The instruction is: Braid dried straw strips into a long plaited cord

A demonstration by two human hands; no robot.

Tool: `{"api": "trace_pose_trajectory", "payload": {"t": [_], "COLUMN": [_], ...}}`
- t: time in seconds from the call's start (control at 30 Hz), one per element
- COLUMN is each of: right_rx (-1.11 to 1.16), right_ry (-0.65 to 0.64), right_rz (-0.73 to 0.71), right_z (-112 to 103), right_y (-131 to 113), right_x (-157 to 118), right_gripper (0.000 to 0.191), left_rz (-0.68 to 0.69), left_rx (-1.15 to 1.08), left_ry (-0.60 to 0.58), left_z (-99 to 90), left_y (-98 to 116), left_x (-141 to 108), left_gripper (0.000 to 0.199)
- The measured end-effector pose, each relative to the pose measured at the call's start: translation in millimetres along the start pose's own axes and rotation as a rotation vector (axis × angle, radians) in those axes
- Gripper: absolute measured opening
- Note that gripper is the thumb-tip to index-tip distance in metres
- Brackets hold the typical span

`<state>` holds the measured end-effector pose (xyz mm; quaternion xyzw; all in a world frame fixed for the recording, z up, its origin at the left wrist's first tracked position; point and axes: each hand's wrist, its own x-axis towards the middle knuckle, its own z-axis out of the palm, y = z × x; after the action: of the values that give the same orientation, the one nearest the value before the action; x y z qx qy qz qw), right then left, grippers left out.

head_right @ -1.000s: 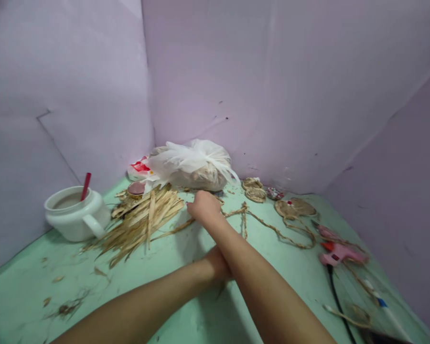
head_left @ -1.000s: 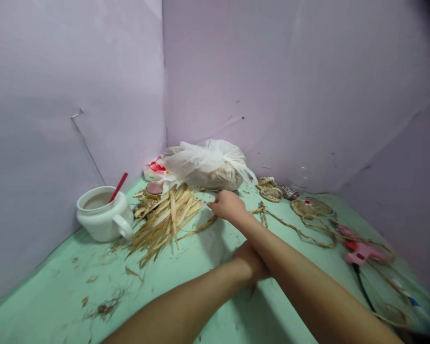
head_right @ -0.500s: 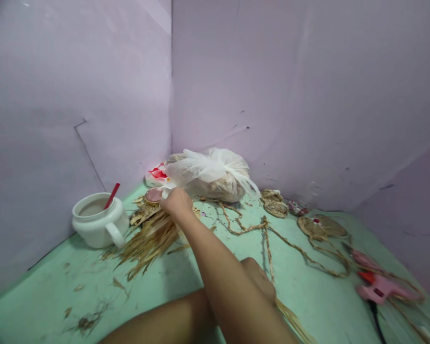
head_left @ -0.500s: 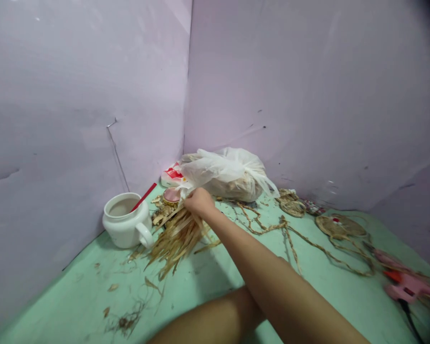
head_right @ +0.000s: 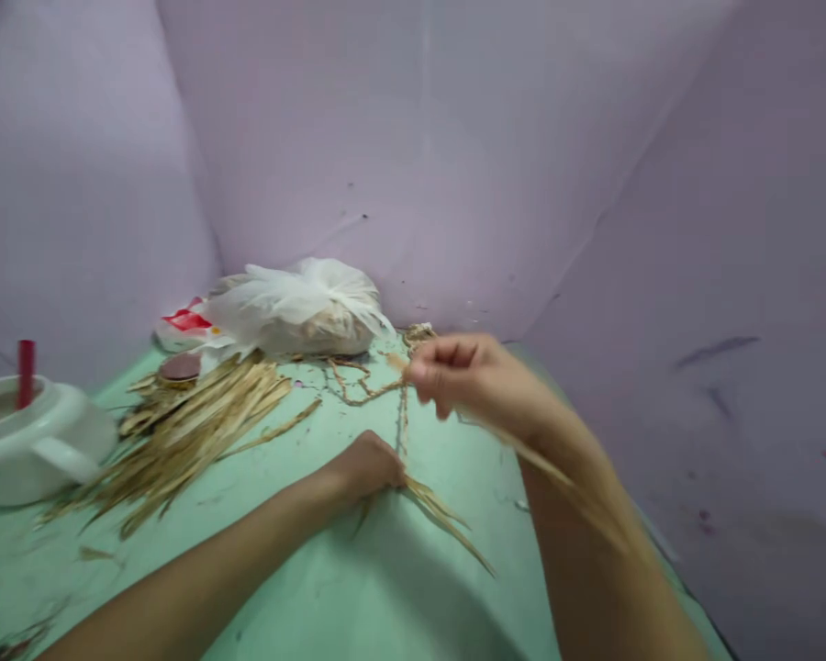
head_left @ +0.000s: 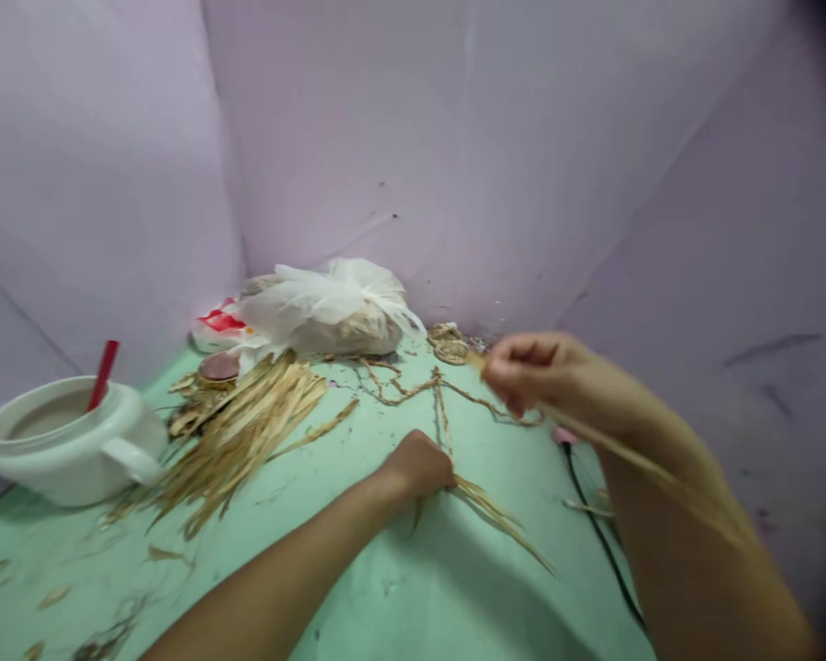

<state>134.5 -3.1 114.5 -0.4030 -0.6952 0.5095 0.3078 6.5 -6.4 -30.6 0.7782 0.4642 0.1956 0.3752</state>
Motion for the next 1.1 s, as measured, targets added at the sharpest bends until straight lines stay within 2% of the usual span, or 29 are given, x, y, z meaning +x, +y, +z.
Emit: {"api": "trace_pose_trajectory", "payload": {"t": [0.07, 0.13, 0.2, 0.27, 0.4, 0.53, 0.73, 0.87, 0.97, 1.1], "right_rx": [-0.117, -0.132, -0.099, -0.043, 0.034, 0.072, 0.157, 0.169, 0.078, -0.184], "right_ry": [-0.002, 0.041, 0.056, 0.056, 0.028, 0.051, -0.051, -0.050, -0.053, -0.069], "right_rz": [0.182, 0.263, 0.291, 0.325, 0.350, 0.334, 0.333, 0.361, 0.369, 0.386], "right_z": [-4, -2, 1, 1, 3, 10, 12, 12, 12, 8], "right_y": [43, 81, 107, 119, 121, 125, 130, 129, 127, 121], "right_x": [-19, -27, -30, -31, -30, -27, -26, -24, -23, -20], "right_gripper": [0.016, 0.014, 0.010, 0.010, 0.015, 0.021, 0.023, 0.019, 0.017, 0.015], "left_rz": [-0.240, -0.417, -0.481, -0.509, -0.507, -0.490, -0.490, -0.481, -0.485, -0.477], "left_rx": [-0.237, -0.408, -0.474, -0.485, -0.491, -0.502, -0.502, -0.501, -0.472, -0.449], "left_ry": [0.021, 0.043, 0.018, -0.025, -0.050, -0.066, -0.077, -0.074, -0.070, -0.060], "left_z": [-3.0, -7.8, -12.9, -16.7, -18.1, -17.7, -19.2, -18.3, -17.4, -16.2], "left_y": [9, 19, 25, 27, 23, 19, 20, 19, 20, 23], "left_x": [-5, -10, -12, -13, -11, -11, -11, -11, -11, -10], "left_gripper": [0.006, 0.003, 0.002, 0.002, 0.004, 0.006, 0.007, 0.005, 0.005, 0.007]}}
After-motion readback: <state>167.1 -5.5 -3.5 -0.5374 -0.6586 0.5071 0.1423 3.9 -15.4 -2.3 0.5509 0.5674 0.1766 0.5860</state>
